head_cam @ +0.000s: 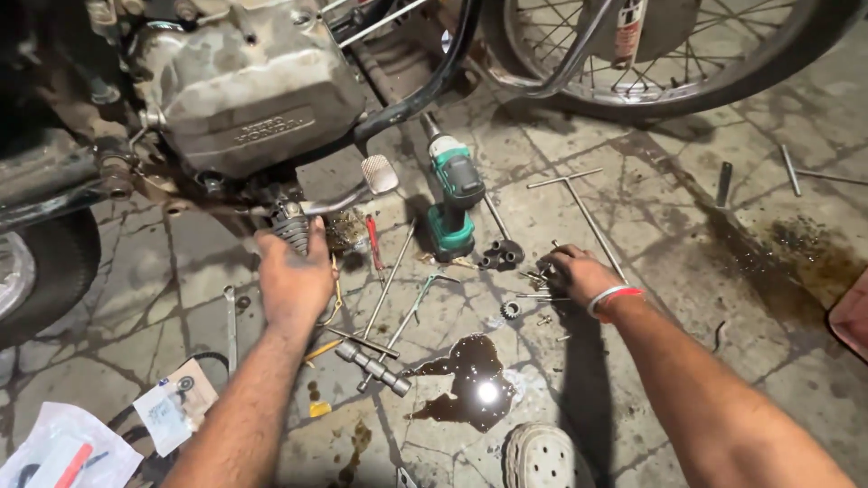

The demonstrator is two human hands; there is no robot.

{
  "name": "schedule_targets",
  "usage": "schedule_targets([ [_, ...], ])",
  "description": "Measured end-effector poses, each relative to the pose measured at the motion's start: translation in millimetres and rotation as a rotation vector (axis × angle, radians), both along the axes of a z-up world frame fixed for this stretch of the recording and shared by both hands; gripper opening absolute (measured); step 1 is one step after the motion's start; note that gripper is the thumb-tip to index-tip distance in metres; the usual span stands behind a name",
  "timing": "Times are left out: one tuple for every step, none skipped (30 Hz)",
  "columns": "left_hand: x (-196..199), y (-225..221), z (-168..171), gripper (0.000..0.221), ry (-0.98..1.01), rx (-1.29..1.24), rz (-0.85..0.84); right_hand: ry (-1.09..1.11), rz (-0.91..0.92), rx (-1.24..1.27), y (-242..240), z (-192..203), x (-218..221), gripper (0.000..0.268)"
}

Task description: The person kneels beside a motorcycle on the workshop floor and works on the engine area. They use a T-handle wrench to loosen and turn bolts on the engine casing, hold removed bolts and small parts in one hand, and continue turning the wrench on fasteners near the engine and footpeg.

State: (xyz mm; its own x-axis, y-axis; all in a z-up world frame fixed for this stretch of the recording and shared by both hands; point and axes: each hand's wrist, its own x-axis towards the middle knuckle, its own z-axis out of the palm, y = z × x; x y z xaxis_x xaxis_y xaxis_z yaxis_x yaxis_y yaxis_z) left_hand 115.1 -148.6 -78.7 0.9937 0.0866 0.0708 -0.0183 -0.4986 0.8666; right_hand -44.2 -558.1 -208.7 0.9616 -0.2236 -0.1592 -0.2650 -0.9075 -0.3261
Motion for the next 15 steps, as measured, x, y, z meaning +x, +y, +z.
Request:
schedule_targets([
  [0, 0, -3, 0.058, -0.045, -0.073, -0.018, -0.020, 0.003, -0.034, 2, -1, 3, 0.046],
  [0, 0, -6, 0.059, -0.091, -0.147, -0.035, -0.040, 0.007, -0.069, 4, -2, 5, 0.041],
  [-1, 1, -5, 0.059, -0.084, -0.143, -0.032, -0.033, 0.010, -0.065, -1, -9, 9, 0.041],
  [-1, 2, -3, 0.058, -0.077, -0.136, -0.046, -0.092, 0.057, -0.085, -5, -16, 13, 0.042],
  [-2, 3, -1, 0.058, -0.071, -0.128, -0.059, -0.151, 0.104, -0.104, -8, -22, 16, 0.045],
  [-4, 2, 0, 0.058, -0.064, -0.125, -0.056, -0.144, 0.107, -0.099, -2, -18, 15, 0.045],
  [-4, 1, 2, 0.061, -0.073, -0.057, -0.024, -0.198, 0.069, -0.087, 3, -13, 15, 0.045],
  [-5, 0, 4, 0.065, -0.081, 0.010, 0.009, -0.251, 0.030, -0.075, 9, -8, 16, 0.045],
  [-4, 1, 0, 0.065, -0.080, 0.010, 0.011, -0.249, 0.032, -0.075, 14, -7, 16, 0.045],
  [-3, 1, -4, 0.062, -0.102, -0.006, 0.004, -0.208, 0.080, -0.143, 19, -7, 17, 0.047],
  [-2, 2, -8, 0.060, -0.125, -0.021, -0.003, -0.169, 0.126, -0.210, 24, -6, 18, 0.048],
  [-3, 0, -3, 0.060, -0.126, -0.021, -0.003, -0.169, 0.126, -0.210, 28, -4, 19, 0.048],
  [-4, 0, 2, 0.061, -0.094, 0.031, 0.019, -0.158, 0.109, -0.255, 33, -2, 19, 0.050],
  [-6, -1, 6, 0.063, -0.061, 0.084, 0.041, -0.146, 0.092, -0.300, 39, -1, 19, 0.052],
  [-2, 2, -4, 0.063, -0.058, 0.088, 0.040, -0.143, 0.091, -0.296, 38, -9, 19, 0.052],
])
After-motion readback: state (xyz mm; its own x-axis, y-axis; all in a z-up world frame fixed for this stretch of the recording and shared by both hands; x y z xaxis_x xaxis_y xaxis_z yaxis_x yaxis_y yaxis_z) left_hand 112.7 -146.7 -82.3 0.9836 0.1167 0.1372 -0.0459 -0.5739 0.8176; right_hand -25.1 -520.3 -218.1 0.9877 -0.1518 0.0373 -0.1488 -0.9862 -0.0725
